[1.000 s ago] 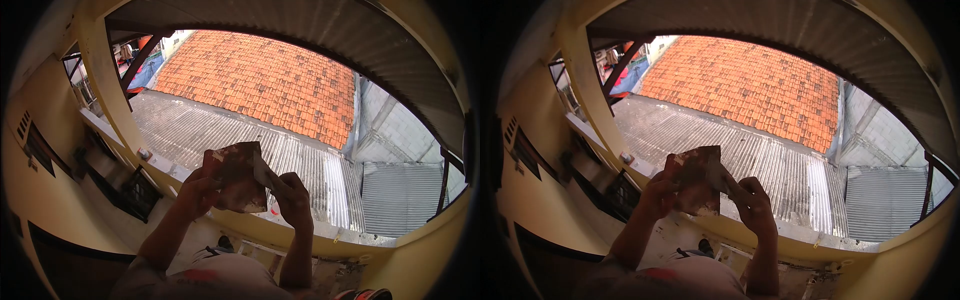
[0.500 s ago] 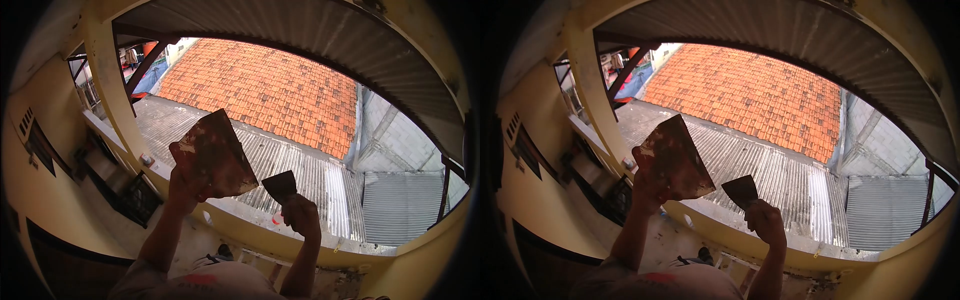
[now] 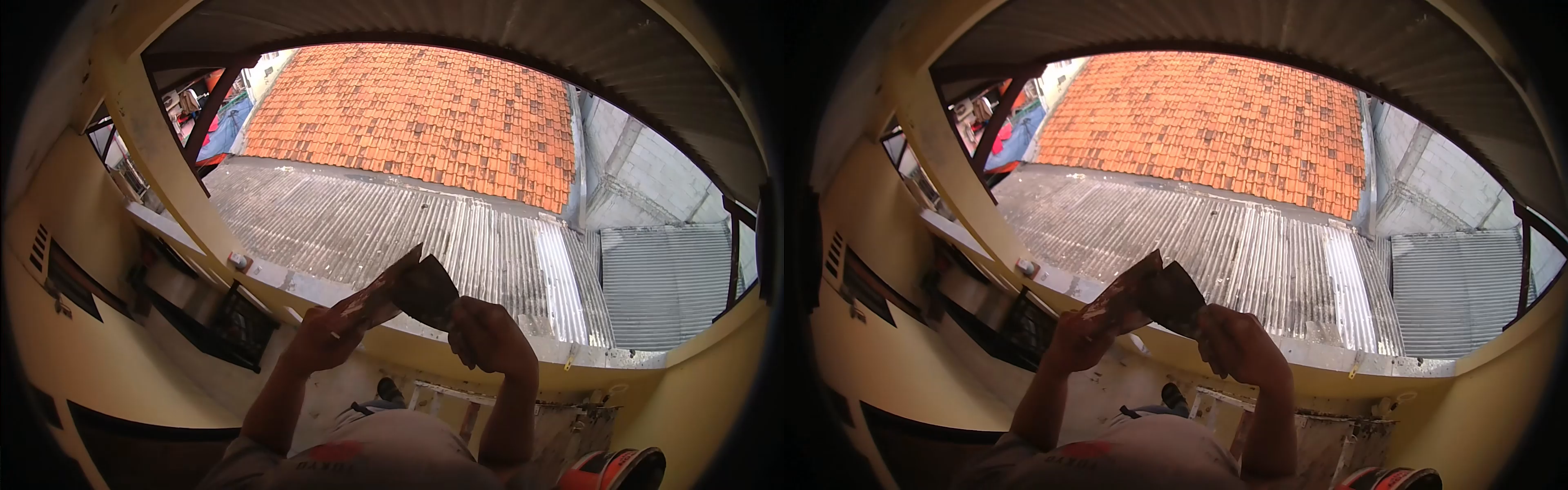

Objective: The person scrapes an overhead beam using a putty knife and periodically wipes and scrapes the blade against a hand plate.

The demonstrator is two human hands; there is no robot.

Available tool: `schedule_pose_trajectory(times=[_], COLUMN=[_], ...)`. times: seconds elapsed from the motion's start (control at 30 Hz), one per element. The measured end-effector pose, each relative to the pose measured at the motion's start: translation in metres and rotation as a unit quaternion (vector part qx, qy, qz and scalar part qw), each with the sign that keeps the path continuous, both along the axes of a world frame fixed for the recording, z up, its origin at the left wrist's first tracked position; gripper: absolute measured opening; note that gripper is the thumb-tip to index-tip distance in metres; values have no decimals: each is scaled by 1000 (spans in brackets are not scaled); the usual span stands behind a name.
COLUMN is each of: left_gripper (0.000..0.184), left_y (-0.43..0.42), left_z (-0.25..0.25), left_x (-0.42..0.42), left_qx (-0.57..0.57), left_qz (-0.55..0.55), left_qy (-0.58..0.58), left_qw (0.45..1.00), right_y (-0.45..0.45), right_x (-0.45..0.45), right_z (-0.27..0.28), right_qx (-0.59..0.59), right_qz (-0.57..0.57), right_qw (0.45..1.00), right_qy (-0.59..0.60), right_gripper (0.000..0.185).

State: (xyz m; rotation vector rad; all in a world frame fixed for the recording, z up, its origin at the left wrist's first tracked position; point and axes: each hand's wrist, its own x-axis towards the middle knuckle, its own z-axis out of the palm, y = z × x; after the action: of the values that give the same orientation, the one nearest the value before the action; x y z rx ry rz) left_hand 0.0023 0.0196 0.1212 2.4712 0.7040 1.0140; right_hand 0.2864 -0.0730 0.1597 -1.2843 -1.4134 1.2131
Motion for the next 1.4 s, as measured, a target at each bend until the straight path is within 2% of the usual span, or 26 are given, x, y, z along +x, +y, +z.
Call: schedule_pose_trajectory(times=[0.07,0.1,0.17,0.3,0.37,0.47,0.5,0.57,0.6,0.63,0.67,0.7,0.73,0.77,0.83,0.87,0.97,1.07,1.13,1.2,1.23,1.3,1.37,1.4], left_gripper=[74,74,76,77,78,69,69,55,45,45,45,45,45,45,47,47,47,43,40,41,41,43,45,46], left_y=[0,2,4,16,23,37,39,38,41,40,36,33,23,20,13,9,8,17,28,32,31,23,18,16], left_z=[8,10,13,7,5,-4,-8,-22,-26,-30,-34,-35,-15,-10,-6,-2,5,-12,-16,-8,0,14,20,21], left_x=[-2,-2,2,3,-1,-9,-10,-12,-12,-10,-5,0,3,8,18,21,25,21,17,12,9,15,22,24], left_qx=[-47,-46,-25,43,23,44,45,-101,-99,-98,-238,-370,-488,-490,-567,-566,-541,-526,-485,-470,-460,-458,-458,-449], left_qz=[15,16,2,28,65,69,68,160,122,120,73,23,-24,-23,-89,-88,-77,-90,-103,-97,-90,-75,-61,-80], left_qy=[82,83,62,56,130,156,153,80,9,6,-109,-222,-261,-266,-424,-428,-462,-463,-549,-544,-540,-552,-564,-552], left_qw=[995,995,998,997,989,984,985,979,988,988,962,902,832,830,701,699,698,708,673,688,699,693,685,698], right_y=[3,5,9,15,15,16,16,17,19,21,23,27,30,33,36,35,34,25,22,20,19,17,17,18], right_x=[2,2,2,-2,-3,2,2,3,0,-1,-1,-1,-1,-4,-10,-10,0,20,29,32,33,33,15,7], right_z=[3,4,-4,-4,-3,-9,-12,-16,-18,-20,-26,-32,-37,-39,-42,-46,-49,-43,-40,-41,-44,-43,-40,-39], right_qx=[4,10,21,10,-13,-34,-5,27,62,96,96,185,270,268,332,323,361,327,317,294,295,262,263,252], right_qz=[-12,-21,-16,-16,-20,-40,-57,-77,-114,-150,-150,-160,-166,-161,-136,-138,-148,-136,-143,-170,-171,-68,-70,-65], right_qw=[999,996,997,1000,999,997,997,996,991,984,984,967,938,939,893,888,858,878,893,917,917,953,958,963], right_qy=[-39,-81,-70,3,25,59,54,45,19,-8,-11,-78,-142,-146,-273,-298,-335,-321,-286,-210,-205,-132,-94,-69], right_gripper=[27,27,25,26,26,27,28,28,24,20,20,13,10,10,29,48,44,46,36,22,22,14,10,10])
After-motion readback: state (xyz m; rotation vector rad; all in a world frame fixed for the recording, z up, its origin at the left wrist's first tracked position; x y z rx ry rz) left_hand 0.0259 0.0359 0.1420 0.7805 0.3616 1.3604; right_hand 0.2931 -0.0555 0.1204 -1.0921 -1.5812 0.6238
